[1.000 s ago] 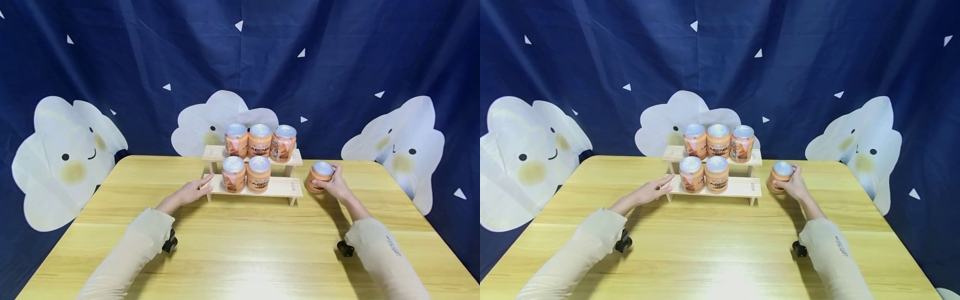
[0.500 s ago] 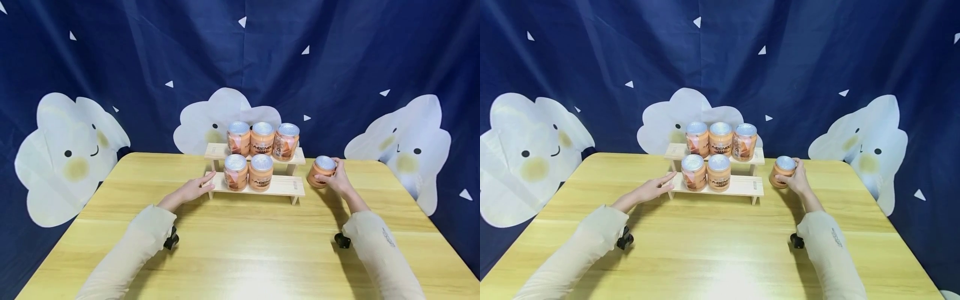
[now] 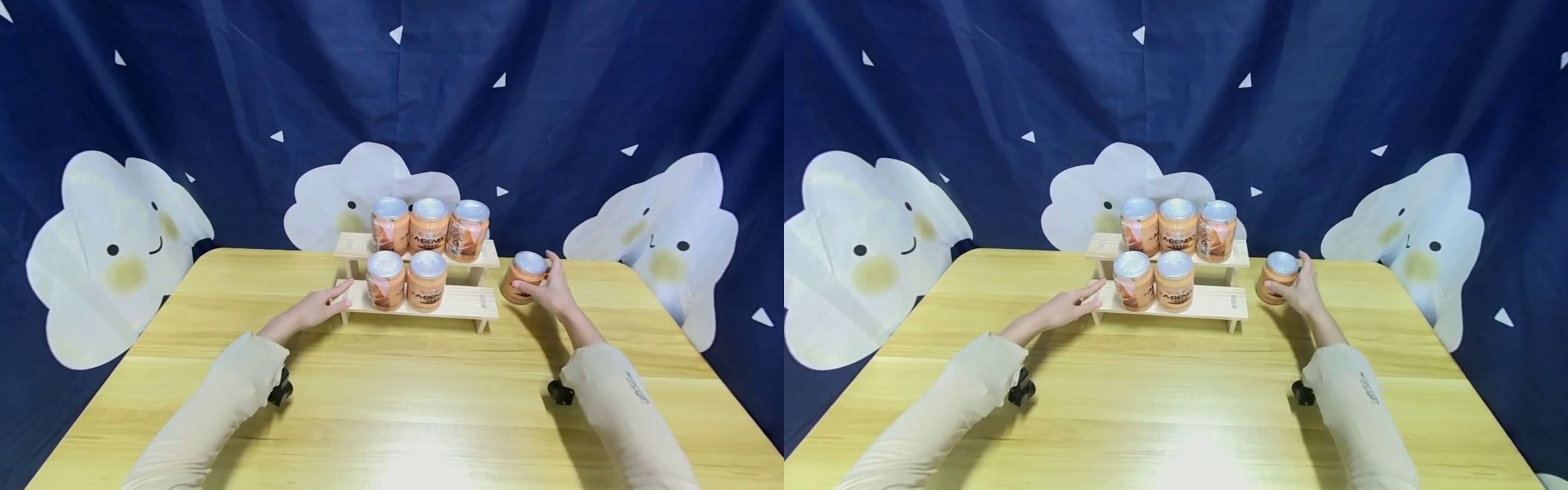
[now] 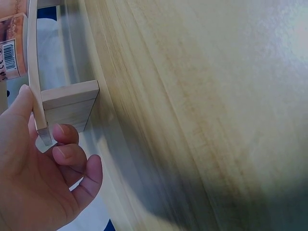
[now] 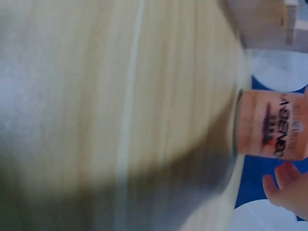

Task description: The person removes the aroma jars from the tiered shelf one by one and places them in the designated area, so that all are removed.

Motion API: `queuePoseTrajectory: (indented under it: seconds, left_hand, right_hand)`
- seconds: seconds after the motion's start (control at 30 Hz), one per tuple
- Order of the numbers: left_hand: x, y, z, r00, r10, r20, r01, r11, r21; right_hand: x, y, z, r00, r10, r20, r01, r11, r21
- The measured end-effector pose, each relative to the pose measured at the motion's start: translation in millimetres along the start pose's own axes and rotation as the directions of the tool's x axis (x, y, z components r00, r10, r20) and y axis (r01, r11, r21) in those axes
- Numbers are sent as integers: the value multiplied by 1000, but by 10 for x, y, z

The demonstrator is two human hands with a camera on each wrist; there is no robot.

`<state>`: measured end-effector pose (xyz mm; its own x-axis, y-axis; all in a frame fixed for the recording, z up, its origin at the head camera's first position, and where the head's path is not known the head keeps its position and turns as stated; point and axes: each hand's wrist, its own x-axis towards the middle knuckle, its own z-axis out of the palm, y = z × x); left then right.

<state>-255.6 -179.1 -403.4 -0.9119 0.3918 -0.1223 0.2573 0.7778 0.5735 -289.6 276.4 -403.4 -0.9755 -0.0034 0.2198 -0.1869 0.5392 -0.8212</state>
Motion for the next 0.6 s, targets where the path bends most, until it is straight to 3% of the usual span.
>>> queuePoseTrajectory:
  seconds: [0.4,0.6]
  left_hand:
    - [-13,-7,7,1000,-11,-3,11,1000,-2]
    - [-7,-7,4,1000,-5,-5,5,1000,-1]
  right_hand:
    - [-69,-380,10,980,-99,-172,97,995,-20]
    - [-48,-579,80,977,-162,-136,171,983,61]
